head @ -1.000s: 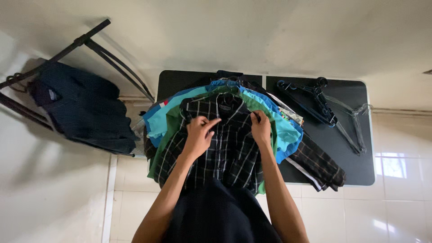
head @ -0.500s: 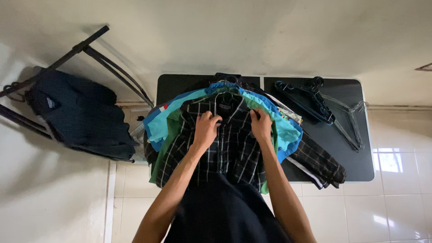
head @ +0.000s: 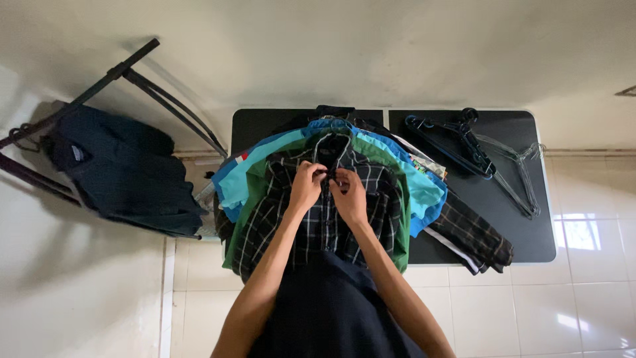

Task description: The person folds several shirts on a table, including a blue button-up, a light blue t-shirt, a green button-up, and a black plaid shirt. They smooth each garment, button the collared shirts, and stack them neatly.

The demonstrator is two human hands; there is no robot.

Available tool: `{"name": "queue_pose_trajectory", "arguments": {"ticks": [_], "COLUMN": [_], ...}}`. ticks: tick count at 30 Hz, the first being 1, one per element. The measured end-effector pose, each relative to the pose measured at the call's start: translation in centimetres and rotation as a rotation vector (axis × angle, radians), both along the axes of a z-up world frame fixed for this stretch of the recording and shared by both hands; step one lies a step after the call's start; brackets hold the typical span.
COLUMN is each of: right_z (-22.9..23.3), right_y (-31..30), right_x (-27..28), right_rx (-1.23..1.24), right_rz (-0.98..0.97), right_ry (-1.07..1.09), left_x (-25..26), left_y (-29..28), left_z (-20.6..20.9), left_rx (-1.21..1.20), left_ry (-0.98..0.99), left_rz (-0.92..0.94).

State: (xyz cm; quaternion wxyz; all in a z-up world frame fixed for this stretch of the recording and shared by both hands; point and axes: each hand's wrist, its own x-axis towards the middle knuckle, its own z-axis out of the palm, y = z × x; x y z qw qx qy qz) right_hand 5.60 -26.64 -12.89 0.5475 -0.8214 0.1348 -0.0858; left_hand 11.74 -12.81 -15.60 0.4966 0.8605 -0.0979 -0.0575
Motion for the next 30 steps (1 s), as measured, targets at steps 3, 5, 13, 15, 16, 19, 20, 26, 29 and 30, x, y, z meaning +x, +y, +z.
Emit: {"name": "queue_pose_trajectory", "arguments": {"ticks": [3, 5, 13, 15, 16, 19, 20, 26, 29, 30], "right_z": [0.7, 1.2, 0.8, -0.4, -1.3, -4.0, -4.9, -7.5, -7.0, -6.6], "right_y": [0.6, 0.7, 0.5, -0.1, -0.2, -0.7, -1.0, -3.2, -4.3, -4.3], "right_x": [0.0, 0.0, -0.8, -0.9, -0.9, -1.0, -1.2, -1.0, -1.1, -1.3], "right_rx": [0.03, 0.017, 0.223, 0.3, 0.414, 0.746, 0.849, 1.096, 1.071, 1.078], "right_rz": [-0.046, -0.094, -0.155, -0.119, -0.141, -0.169, -0.153, -0.208, -0.212, -0.215], "right_ry": [0.037, 0.035, 0.094, 0.021, 0.032, 0.056, 0.06, 0.164, 0.178, 0.176], "left_x": [-0.5, -0.8, -2.1, -2.5, -2.6, -3.0, -3.1, -2.4, -1.8, -1.9], "left_y": [-0.1, 0.0, 0.1, 0.0, -0.1, -0.4, -0.5, 0.8, 1.5, 1.8], "left_z": [0.0, 0.1, 2.6, 3.2, 3.4, 3.5, 3.2, 1.3, 0.9, 0.9], "left_rx": [-0.015, -0.003, 0.018, 0.099, 0.121, 0.156, 0.151, -0.179, -0.228, -0.229], "left_ry": [-0.034, -0.006, 0.019, -0.03, -0.072, -0.189, -0.22, -0.094, -0.043, -0.03], "left_rz": [-0.049, -0.069, 0.004, 0.051, 0.064, 0.098, 0.108, 0.229, 0.252, 0.267]}}
